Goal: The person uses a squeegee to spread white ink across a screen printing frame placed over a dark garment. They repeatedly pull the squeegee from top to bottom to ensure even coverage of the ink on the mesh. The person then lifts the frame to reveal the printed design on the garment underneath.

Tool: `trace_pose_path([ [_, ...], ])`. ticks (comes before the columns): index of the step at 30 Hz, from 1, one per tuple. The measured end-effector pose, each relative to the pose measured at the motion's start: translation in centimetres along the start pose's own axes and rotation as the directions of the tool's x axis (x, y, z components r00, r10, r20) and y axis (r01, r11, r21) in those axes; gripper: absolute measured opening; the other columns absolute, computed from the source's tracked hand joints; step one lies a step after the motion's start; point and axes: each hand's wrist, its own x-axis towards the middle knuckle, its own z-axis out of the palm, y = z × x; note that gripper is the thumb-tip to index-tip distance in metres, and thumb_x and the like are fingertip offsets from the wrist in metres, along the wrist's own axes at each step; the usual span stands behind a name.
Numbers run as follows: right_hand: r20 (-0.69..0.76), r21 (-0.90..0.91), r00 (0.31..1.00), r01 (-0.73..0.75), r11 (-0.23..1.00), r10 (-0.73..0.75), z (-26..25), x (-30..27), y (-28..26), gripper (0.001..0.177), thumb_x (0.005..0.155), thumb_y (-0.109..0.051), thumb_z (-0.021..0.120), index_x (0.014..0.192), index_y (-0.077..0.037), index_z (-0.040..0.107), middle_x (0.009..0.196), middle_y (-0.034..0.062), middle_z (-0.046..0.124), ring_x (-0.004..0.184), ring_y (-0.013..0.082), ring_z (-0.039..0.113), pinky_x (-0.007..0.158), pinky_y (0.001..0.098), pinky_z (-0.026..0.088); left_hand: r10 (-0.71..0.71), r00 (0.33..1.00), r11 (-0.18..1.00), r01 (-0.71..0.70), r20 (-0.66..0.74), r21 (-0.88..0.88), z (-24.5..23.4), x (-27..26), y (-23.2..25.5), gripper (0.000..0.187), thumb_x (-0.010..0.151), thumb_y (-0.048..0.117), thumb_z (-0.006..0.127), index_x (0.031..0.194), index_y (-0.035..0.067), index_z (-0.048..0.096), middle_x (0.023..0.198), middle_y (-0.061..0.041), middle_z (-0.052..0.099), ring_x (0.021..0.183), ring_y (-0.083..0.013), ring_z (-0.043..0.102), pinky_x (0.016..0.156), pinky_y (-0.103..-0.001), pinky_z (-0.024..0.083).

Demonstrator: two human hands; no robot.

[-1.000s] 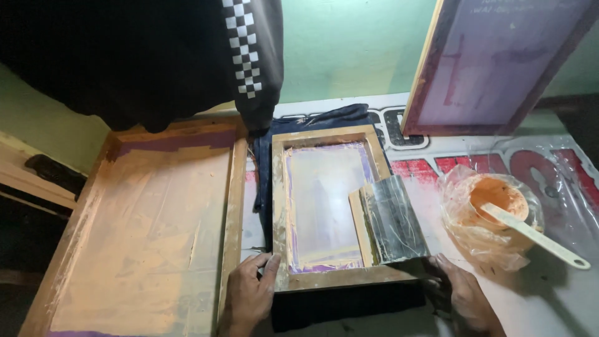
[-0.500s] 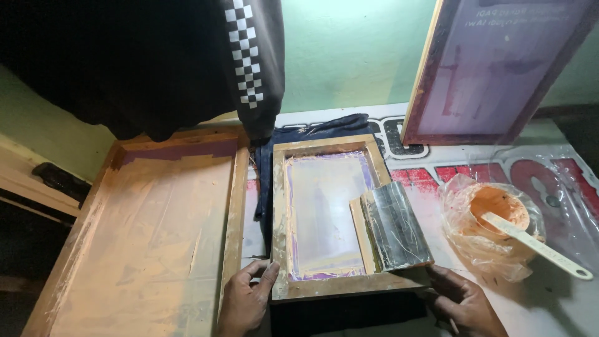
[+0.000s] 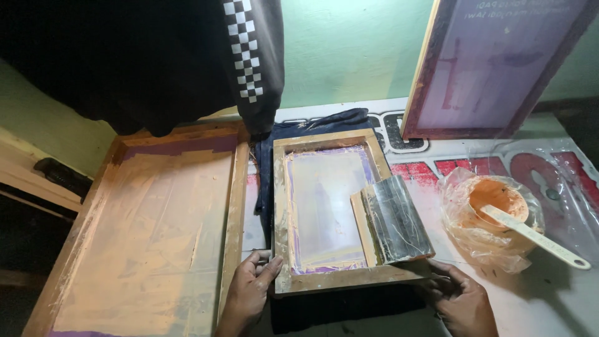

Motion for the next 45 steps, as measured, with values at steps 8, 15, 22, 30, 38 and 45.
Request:
trace_pose_path([
  [8, 0.186, 0.093, 0.981, -0.072, 0.993, 0.054, -2.0, 1.7, 1.1, 0.053, 0.093, 0.007, 0.047, 0.143, 0.000, 0.062, 0.110, 0.0283, 0.071, 0.071, 0.0253, 0.053, 0.057, 0.0324, 0.036, -0.084, 0.996, 0.995, 0.085, -0.021, 0.052, -0.1, -0.6, 2.0, 0.037, 0.087, 0.033, 0.076, 0.113, 0.007, 0.073, 0.076, -0.008, 0.072, 0.077, -0.0134, 0.066, 0.076, -0.026, 0.047],
  [15, 0.262, -0.065, 0.960, -0.082, 0.994, 0.097, -2.4, 2.4, 0.7, 0.041, 0.099, -0.017, 0.058, 0.136, -0.006, 0.069, 0.052, 0.0232, 0.066, 0.041, 0.0273, 0.059, 0.041, 0.0316, 0.040, -0.085, 0.996, 0.996, 0.085, -0.017, -0.010, -0.2, -0.5, 2.1, 0.035, 0.088, 0.029, 0.076, 0.113, 0.004, 0.073, 0.076, -0.009, 0.070, 0.074, -0.0141, 0.061, 0.073, -0.026, 0.045],
  [22, 0.215, 0.215, 0.968, -0.175, 0.961, 0.128, -1.0, 3.4, 2.9, 0.054, 0.083, 0.028, 0.062, 0.132, 0.008, 0.059, 0.105, 0.0375, 0.075, 0.085, 0.0448, 0.070, 0.070, 0.0523, 0.056, -0.042, 0.999, 0.998, 0.042, 0.011, -0.055, -0.3, -0.3, 1.9, 0.031, 0.090, 0.026, 0.075, 0.111, 0.004, 0.072, 0.073, -0.008, 0.069, 0.071, -0.0130, 0.058, 0.070, -0.026, 0.044],
  [30, 0.180, -0.013, 0.983, -0.046, 0.999, 0.048, -1.2, 2.3, 3.0, 0.040, 0.085, 0.023, 0.065, 0.122, 0.009, 0.074, 0.100, 0.0260, 0.081, 0.090, 0.0307, 0.073, 0.076, 0.0378, 0.053, -0.067, 0.998, 0.997, 0.068, 0.012, -0.047, -0.5, 0.4, 0.7, 0.039, 0.087, 0.026, 0.076, 0.119, 0.003, 0.072, 0.075, -0.010, 0.072, 0.080, -0.0146, 0.068, 0.078, -0.026, 0.050],
  [38, 0.084, 0.052, 0.972, -0.225, 0.973, 0.220, 0.8, -0.2, -0.9, 0.052, 0.077, 0.038, 0.058, 0.117, 0.007, 0.069, 0.092, 0.0307, 0.081, 0.062, 0.0346, 0.065, 0.043, 0.0393, 0.042, -0.085, 0.996, 0.988, 0.086, 0.014, -0.131, -0.1, 0.0, 1.2, 0.039, 0.088, 0.020, 0.075, 0.122, 0.000, 0.070, 0.082, -0.015, 0.073, 0.088, -0.0186, 0.071, 0.084, -0.027, 0.051],
  [45, 0.115, -0.276, 0.980, -0.128, 0.953, 0.165, -4.3, 5.3, 6.2, 0.065, 0.082, 0.014, 0.073, 0.145, -0.005, 0.066, 0.137, 0.0126, 0.072, 0.092, 0.0256, 0.068, 0.074, 0.0371, 0.056, -0.072, 0.997, 0.987, 0.074, 0.025, -0.144, -0.3, 0.8, 0.1, 0.042, 0.087, 0.018, 0.076, 0.124, -0.001, 0.068, 0.088, -0.018, 0.078, 0.091, -0.0196, 0.073, 0.084, -0.028, 0.053],
])
